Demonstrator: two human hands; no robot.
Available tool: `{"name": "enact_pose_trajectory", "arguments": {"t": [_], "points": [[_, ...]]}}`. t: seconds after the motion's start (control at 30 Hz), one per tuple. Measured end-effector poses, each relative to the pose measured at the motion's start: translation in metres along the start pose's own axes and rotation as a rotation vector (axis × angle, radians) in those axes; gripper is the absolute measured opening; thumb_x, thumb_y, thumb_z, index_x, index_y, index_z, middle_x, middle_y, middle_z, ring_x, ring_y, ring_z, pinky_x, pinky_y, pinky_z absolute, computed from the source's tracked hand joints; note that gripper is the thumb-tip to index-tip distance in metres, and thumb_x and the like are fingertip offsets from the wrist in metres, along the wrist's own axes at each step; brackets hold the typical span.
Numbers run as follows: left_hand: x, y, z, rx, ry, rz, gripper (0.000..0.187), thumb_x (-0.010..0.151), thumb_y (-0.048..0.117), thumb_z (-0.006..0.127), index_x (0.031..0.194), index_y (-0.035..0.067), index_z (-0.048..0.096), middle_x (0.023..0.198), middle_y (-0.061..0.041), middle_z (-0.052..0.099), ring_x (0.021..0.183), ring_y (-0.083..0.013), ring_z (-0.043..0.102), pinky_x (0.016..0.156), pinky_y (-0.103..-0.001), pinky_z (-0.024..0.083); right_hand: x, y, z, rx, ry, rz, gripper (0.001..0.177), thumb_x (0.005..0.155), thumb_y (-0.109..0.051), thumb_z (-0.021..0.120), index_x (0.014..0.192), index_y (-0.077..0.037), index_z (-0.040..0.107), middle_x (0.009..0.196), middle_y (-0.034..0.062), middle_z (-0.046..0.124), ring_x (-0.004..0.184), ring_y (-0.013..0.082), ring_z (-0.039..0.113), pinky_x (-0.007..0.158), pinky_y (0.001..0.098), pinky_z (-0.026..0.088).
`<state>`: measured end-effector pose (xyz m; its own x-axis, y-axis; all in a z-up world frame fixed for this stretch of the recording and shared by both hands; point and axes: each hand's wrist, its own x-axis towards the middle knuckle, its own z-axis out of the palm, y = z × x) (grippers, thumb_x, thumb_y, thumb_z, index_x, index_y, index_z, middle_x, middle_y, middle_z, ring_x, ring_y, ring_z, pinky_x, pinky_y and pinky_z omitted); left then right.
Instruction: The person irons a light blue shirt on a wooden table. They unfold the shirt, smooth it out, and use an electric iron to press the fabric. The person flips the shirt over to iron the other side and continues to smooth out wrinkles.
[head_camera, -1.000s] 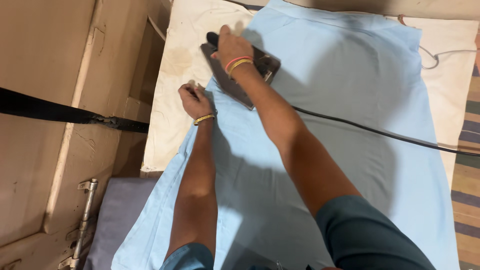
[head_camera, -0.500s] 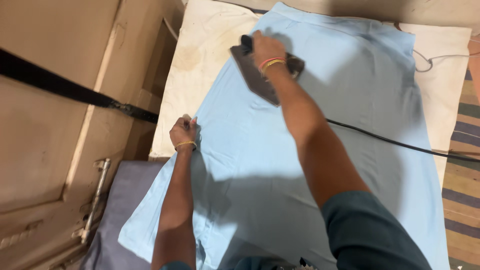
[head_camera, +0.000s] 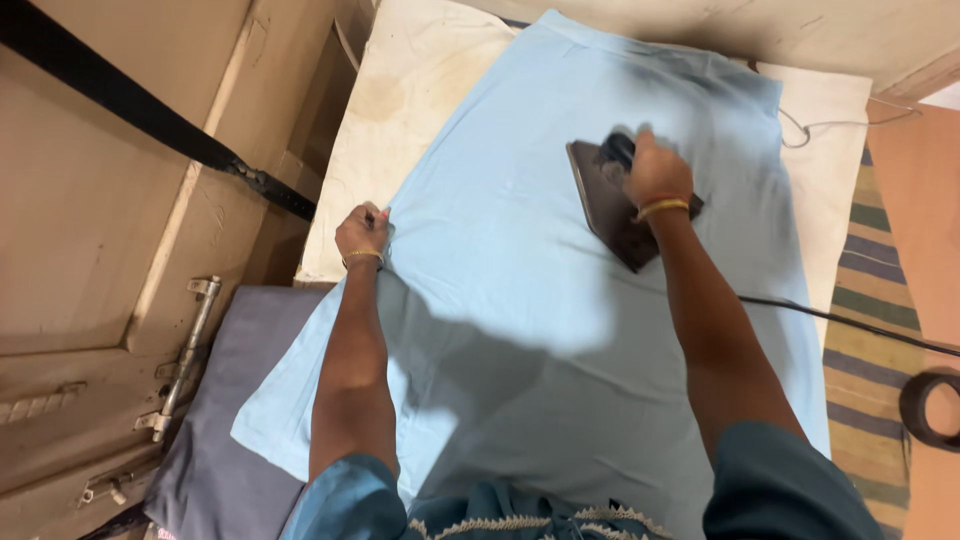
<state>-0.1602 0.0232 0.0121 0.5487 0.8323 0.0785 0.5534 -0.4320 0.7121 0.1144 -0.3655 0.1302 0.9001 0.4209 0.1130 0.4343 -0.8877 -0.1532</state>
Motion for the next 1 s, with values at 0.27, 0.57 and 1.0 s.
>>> {"name": "enact_pose_trajectory", "arguments": {"t": [0.27, 0.57, 1.0], "points": [[0.006, -0.004, 0.003, -0.062, -0.026, -0.037, 0.026, 0.086, 0.031, 0.084, 0.08, 0.01, 0.071, 0.073, -0.004, 0.072, 0.065, -0.0183, 0.064, 0.069, -0.033, 0.053, -0.126, -0.033, -0.023, -0.019, -0.162, -0.206, 0.032, 0.089, -0.03, 0.073, 0.106, -0.006, 0.058, 0.078, 0.0182, 0.072, 0.072, 0.0402, 0.07, 0.064, 0.0525, 0.055], [0.018, -0.024, 0.013, -0.179, -0.071, -0.052, 0.024, 0.085, 0.025, 0.087, 0.079, 0.009, 0.07, 0.069, 0.0, 0.071, 0.06, -0.0079, 0.06, 0.065, -0.025, 0.051, -0.123, -0.119, -0.01, 0.08, -0.214, -0.454, 0.025, 0.081, -0.007, 0.068, 0.104, -0.006, 0.06, 0.077, 0.0158, 0.072, 0.072, 0.0365, 0.072, 0.06, 0.0489, 0.056], [0.015, -0.028, 0.005, -0.513, -0.152, -0.005, 0.024, 0.089, 0.01, 0.085, 0.077, 0.004, 0.065, 0.073, 0.005, 0.065, 0.063, -0.0014, 0.048, 0.059, -0.019, 0.045, 0.036, -0.213, 0.042, 0.043, 0.056, -0.59, 0.024, 0.081, -0.008, 0.073, 0.102, -0.006, 0.061, 0.075, 0.0185, 0.072, 0.069, 0.0387, 0.071, 0.06, 0.0495, 0.056]]}}
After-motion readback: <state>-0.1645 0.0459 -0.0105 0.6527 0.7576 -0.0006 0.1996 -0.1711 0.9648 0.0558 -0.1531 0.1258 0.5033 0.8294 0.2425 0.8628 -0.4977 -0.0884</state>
